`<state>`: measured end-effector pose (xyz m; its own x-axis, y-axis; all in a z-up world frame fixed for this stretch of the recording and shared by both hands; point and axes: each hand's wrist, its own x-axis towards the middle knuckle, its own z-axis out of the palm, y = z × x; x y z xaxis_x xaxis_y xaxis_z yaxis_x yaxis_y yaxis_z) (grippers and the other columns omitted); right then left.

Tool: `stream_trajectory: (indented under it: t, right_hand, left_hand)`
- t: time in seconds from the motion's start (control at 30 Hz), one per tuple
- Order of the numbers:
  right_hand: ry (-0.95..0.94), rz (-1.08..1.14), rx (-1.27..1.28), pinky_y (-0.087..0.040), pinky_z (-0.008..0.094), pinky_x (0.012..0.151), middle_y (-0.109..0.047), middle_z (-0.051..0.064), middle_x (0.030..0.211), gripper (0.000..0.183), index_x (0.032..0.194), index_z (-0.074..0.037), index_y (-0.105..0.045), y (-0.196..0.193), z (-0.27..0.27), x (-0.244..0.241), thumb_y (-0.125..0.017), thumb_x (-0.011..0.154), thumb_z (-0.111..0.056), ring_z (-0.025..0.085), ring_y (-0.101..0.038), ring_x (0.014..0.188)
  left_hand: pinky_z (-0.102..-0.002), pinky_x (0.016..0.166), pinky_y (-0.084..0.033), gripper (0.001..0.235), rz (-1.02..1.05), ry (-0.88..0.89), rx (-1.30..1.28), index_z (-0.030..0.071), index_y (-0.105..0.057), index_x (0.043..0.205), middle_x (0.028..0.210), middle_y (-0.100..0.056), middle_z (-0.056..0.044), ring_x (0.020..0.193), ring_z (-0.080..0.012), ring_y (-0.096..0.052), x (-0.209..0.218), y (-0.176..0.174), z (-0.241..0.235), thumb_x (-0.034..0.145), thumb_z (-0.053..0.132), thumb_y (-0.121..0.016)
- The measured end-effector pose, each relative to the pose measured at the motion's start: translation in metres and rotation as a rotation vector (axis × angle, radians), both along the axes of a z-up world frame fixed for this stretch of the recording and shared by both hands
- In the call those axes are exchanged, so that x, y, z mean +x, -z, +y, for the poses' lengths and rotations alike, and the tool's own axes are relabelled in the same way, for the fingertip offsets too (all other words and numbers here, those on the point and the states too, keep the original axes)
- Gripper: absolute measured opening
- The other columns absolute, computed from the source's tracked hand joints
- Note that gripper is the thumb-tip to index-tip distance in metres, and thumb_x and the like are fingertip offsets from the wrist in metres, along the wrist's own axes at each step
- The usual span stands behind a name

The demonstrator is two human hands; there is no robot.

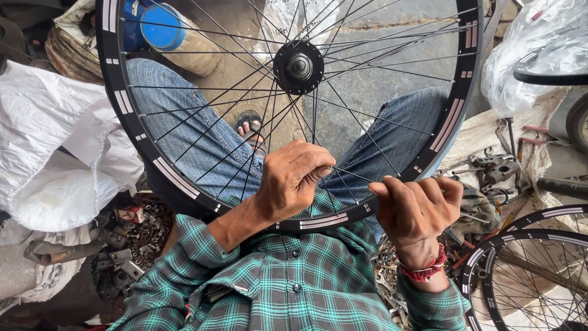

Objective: The person laces a bicycle wheel by inserting spokes from the hub into the rim and securing them with nipples. They rotate the wheel to access different sections and tighten the nipples by hand.

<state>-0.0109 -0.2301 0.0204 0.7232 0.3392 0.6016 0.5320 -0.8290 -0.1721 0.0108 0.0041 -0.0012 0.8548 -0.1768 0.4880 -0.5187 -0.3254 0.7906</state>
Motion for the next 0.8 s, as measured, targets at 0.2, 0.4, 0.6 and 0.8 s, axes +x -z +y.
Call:
stream_trajectory:
  t: [0.2,0.4,0.6,0.8]
  right_hand:
    - [-0.016,0.226,-0.004,-0.04,0.034,0.071,-0.054,-0.001,0.06,0.024,0.111,-0.003,-0.075,-0.01,0.004,0.004,-0.069,0.104,-0.026,0.014,-0.048,0.054]
    - [-0.055,0.473,0.073,-0.038,0.034,0.061,-0.058,0.002,0.066,0.028,0.119,-0.004,-0.073,0.003,-0.012,0.004,-0.069,0.103,-0.026,0.017,-0.047,0.056]
    - [0.508,-0.04,-0.099,-0.035,0.032,0.062,-0.05,0.001,0.066,0.063,0.111,0.002,-0.072,0.038,-0.06,0.059,-0.087,0.09,-0.056,0.015,-0.038,0.059]
    - [0.647,0.368,0.214,-0.031,0.029,0.058,-0.05,-0.004,0.074,0.05,0.087,-0.008,-0.061,0.08,-0.088,0.12,-0.086,0.084,-0.052,0.012,-0.037,0.063]
  left_hand:
    - [-0.031,0.072,-0.057,0.017,-0.112,-0.011,0.103,0.005,-0.07,0.102,0.099,-0.072,-0.005,0.089,-0.0209,-0.069,-0.001,0.002,0.004,0.088,-0.003,-0.075]
    - [-0.031,0.081,-0.058,0.021,-0.236,0.047,0.094,0.009,-0.068,0.105,0.108,-0.07,-0.003,0.098,-0.02,-0.069,0.0,0.005,0.005,0.09,-0.005,-0.073]
    - [-0.039,0.11,-0.039,0.021,-0.235,0.131,0.199,0.009,-0.072,0.105,0.116,-0.075,-0.006,0.117,-0.0202,-0.064,0.004,0.003,-0.001,0.09,-0.005,-0.067]
    - [-0.056,0.115,-0.029,0.004,-0.155,0.517,0.362,0.012,-0.069,0.079,0.088,-0.069,0.0,0.101,-0.0183,-0.067,-0.002,0.001,0.0,0.081,0.015,-0.072]
